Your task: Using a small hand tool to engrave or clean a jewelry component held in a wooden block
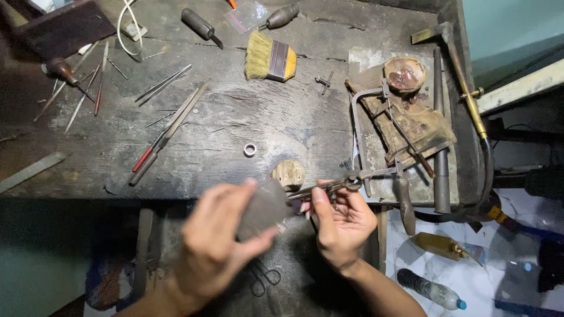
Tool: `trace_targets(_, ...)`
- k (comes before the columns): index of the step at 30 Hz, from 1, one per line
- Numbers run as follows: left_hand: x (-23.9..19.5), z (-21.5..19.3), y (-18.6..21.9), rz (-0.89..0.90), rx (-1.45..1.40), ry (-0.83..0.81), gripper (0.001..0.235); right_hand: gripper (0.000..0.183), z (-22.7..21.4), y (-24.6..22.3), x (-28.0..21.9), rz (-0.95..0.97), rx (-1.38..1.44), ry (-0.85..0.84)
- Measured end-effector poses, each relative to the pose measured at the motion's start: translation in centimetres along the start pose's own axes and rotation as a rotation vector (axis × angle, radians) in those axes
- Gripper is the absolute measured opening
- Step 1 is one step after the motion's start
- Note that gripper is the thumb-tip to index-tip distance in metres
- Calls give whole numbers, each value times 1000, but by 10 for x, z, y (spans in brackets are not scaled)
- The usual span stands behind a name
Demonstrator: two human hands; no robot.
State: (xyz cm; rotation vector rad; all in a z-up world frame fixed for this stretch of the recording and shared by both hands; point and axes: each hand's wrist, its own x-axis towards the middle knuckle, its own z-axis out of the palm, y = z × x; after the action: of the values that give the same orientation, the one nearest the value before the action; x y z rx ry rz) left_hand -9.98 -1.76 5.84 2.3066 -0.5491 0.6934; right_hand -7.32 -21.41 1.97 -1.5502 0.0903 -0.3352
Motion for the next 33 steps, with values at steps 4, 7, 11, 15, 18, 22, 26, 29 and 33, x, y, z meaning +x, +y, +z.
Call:
trace_targets(4, -8, -31, -58, -330, 330, 122, 75, 12, -3, -3, 12, -21, 36, 1)
trace_targets(7, -23, -50, -121, -423, 553, 219, 79, 13, -6, 5, 20, 4, 99, 13)
trace_targets(11, -47, -52, -193, -406, 638, 271, 75, 13, -6, 12, 26, 57, 191, 5)
trace_targets(15, -28, -51, -156, -409, 640, 243, 73, 15, -9, 19, 29, 98, 219, 18)
trace_targets(18, 1, -37, -109, -388, 653, 233, 76, 19, -10, 22, 32, 78, 198, -30)
trace_targets(22, 28, 15, -81, -145, 171, -78, 38, 19, -7, 20, 34, 73, 205, -49)
trace_targets(26, 24, 71, -94, -30, 75, -328, 24, 26, -7, 25, 37, 23, 308, -36)
trace_targets(29, 54, 80, -72, -124, -380, -152, 14, 25, -10, 32, 42, 58, 376, -32)
trace_targets(33, 57, 93, -65, -209, -623, -81, 14, 25, -21, 31, 48, 298, 589, -67)
